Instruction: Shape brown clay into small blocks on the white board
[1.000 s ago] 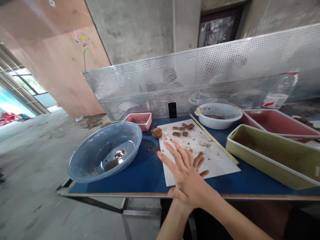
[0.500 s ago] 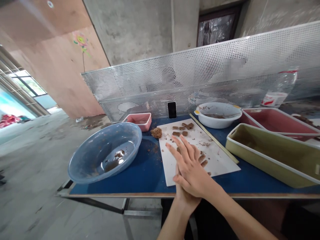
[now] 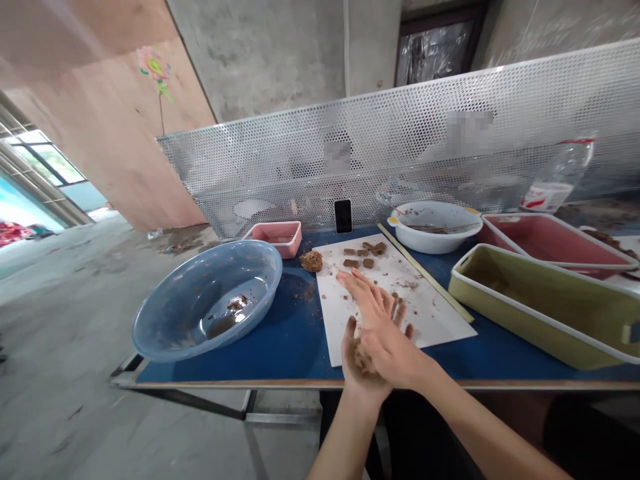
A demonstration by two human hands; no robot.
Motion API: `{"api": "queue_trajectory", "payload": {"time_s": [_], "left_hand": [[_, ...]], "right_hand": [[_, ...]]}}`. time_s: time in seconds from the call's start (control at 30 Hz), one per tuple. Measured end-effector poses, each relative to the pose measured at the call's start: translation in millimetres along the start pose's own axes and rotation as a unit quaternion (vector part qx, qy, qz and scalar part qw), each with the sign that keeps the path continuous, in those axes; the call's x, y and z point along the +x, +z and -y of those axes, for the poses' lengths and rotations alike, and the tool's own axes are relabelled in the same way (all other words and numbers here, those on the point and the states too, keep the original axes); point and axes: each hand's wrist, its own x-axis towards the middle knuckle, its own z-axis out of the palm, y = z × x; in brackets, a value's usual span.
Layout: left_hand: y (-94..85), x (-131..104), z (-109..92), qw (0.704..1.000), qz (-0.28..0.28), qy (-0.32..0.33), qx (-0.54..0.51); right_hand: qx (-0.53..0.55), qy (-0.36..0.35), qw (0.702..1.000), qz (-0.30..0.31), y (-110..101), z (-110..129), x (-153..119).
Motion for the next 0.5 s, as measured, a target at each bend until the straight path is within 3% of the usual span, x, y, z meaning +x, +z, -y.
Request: {"api": "queue_trajectory", "payload": {"time_s": [0.07,0.2,0.33,0.5], "left_hand": [[-21.0,2,-17,0.997,0.028,-0.058,-0.038],[-37.9,7,-35,0.995,-0.018,-0.066,-0.071],[-28.6,8,-38,0.994,-0.017,-0.079,-0.068],[-10.6,5,-38,0.997,0.028,-0.068,-0.039]], "right_hand": [[0.043,0.024,0.999,-0.021,-8,-6,6],[0.059,0.057,0.997,-0.002,-23,-19,20],[0.06,0.082,0.993,0.063,-20,-21,32],[-0.032,0.102,0.985,0.132,2,-3,36]]}}
